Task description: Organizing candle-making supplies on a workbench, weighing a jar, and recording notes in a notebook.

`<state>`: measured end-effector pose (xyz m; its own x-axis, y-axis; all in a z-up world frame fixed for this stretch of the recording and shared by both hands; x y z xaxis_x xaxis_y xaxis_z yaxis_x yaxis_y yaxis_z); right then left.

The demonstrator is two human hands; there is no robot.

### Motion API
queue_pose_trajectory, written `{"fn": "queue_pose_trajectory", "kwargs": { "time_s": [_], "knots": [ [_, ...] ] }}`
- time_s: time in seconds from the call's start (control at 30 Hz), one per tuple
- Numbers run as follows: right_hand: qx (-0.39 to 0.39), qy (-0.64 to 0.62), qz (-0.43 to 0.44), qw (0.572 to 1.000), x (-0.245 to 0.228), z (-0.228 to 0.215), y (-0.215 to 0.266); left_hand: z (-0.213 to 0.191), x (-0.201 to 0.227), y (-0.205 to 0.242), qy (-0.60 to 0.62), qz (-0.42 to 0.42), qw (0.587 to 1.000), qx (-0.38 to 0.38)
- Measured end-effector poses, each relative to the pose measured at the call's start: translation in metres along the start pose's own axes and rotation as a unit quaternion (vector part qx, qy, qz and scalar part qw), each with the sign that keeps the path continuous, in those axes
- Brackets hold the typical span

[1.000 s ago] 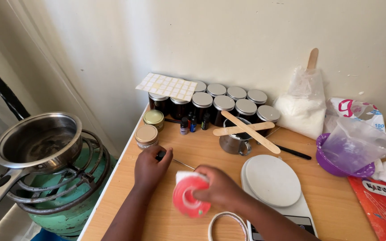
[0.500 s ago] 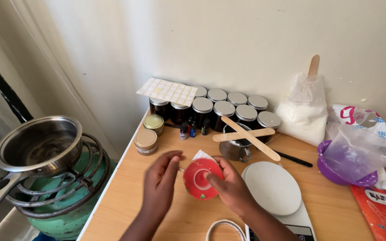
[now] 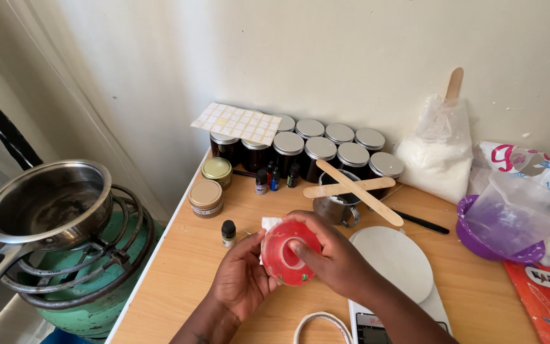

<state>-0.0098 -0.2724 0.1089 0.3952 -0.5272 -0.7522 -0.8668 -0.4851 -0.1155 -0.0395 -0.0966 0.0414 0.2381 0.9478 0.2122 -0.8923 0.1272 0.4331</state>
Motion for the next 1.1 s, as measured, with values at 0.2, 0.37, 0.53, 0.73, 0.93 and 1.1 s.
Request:
{"fn": "queue_pose_trajectory", "kwargs": {
  "time_s": [0.2,0.37,0.53,0.73,0.93,1.1],
  "knots": [
    [0.013,0.067,-0.137,0.988,0.002,-0.002,0.000,-0.018,-0.001,-0.019,-0.066,0.063,0.995,-0.046],
    [0.161,-0.087,-0.098,0.978,0.044,-0.017,-0.033,-0.017,0.004,-0.026,-0.056,0.108,0.989,0.082],
    [0.333,-0.202,0.075,0.918,0.047,-0.099,-0.108,-0.024,0.009,-0.030,-0.132,0.121,0.972,0.155],
    [0.242,0.054,0.287,0.925,0.101,-0.136,-0.197,-0.010,0.016,-0.012,-0.246,0.115,0.948,0.168],
    [0.204,0.165,0.344,0.902,0.134,-0.127,-0.219,0.013,0.018,0.009,-0.187,0.090,0.961,0.185],
    [0.151,0.364,0.320,0.862,0.135,-0.118,-0.212,-0.002,0.016,-0.005,-0.098,0.115,0.986,0.069]
  ]
}}
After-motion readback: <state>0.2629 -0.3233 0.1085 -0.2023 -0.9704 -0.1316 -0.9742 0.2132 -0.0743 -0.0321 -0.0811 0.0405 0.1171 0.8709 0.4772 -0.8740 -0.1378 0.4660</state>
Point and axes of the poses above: each hand's wrist, its own y-axis away from the middle knuckle, its own z-axis out of the palm, x = y × z, the point moved 2 cm from there along -y, towards the middle knuckle, and after that the axes turned 15 degrees about y, right-handed, at the moved point
